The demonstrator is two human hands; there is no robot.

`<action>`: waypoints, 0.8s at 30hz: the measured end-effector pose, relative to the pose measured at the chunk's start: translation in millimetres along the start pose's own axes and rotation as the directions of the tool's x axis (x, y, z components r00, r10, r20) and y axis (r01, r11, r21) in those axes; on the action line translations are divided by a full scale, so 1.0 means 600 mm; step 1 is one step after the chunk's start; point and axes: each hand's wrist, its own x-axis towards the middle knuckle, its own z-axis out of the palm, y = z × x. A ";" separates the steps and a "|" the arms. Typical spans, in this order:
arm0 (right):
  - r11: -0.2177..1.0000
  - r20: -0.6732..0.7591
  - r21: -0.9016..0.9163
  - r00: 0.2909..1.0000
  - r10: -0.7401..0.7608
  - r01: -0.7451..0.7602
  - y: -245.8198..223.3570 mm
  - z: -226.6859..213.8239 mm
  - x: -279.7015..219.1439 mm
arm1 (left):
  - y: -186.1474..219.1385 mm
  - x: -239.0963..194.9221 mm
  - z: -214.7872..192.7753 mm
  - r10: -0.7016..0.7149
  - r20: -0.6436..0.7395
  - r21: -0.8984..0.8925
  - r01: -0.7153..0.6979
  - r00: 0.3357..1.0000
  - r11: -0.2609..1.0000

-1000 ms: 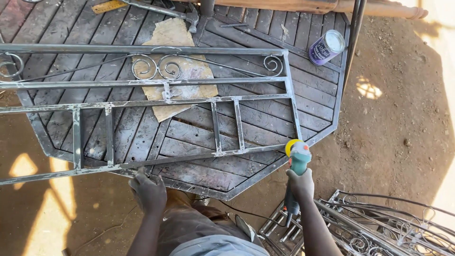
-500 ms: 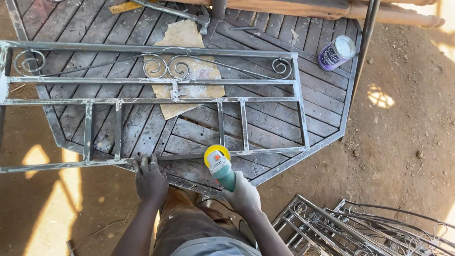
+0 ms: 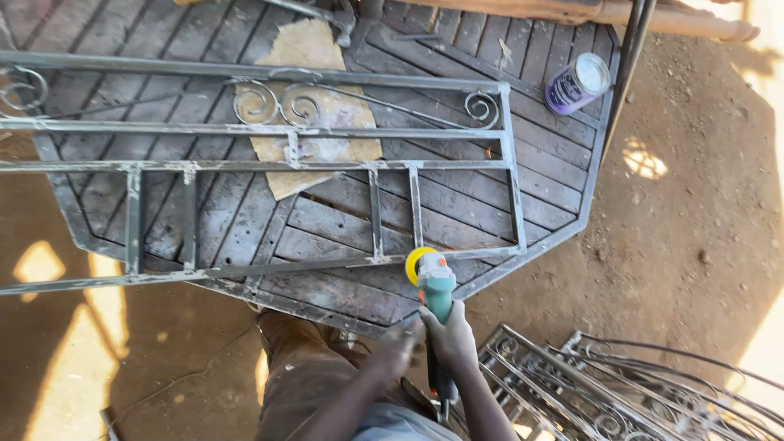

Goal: Using an angle grinder to smooth out welds and joints on a metal gate frame

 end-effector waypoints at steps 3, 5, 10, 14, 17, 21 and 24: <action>0.999 0.050 -0.017 0.998 -0.038 0.039 0.022 -0.012 0.008 | -0.041 0.045 0.063 0.108 0.129 0.121 -0.124 0.986 0.985; 0.999 0.053 -0.008 0.998 -0.035 0.036 0.024 -0.018 0.011 | -0.012 0.025 0.059 0.076 0.167 0.078 -0.090 0.983 0.993; 0.988 -0.019 -0.115 0.994 -0.110 0.107 0.071 0.032 0.083 | -0.020 0.058 0.071 0.038 0.136 0.005 -0.039 0.990 0.999; 0.960 0.089 -0.194 0.978 -0.189 0.203 0.049 0.042 0.070 | -0.027 0.048 0.073 0.011 0.124 -0.143 0.007 0.992 0.990; 0.962 0.156 -0.173 0.970 -0.184 0.211 0.010 0.046 0.036 | -0.020 0.028 0.054 -0.035 0.066 -0.142 0.044 0.997 0.989; 0.947 0.196 -0.205 0.958 -0.210 0.249 0.018 0.070 0.067 | -0.010 0.000 0.034 -0.054 0.012 -0.006 0.054 0.998 0.999; 0.939 0.159 -0.244 0.966 -0.206 0.240 -0.002 0.061 0.053 | -0.001 -0.014 0.030 -0.052 0.045 -0.078 0.055 0.998 0.995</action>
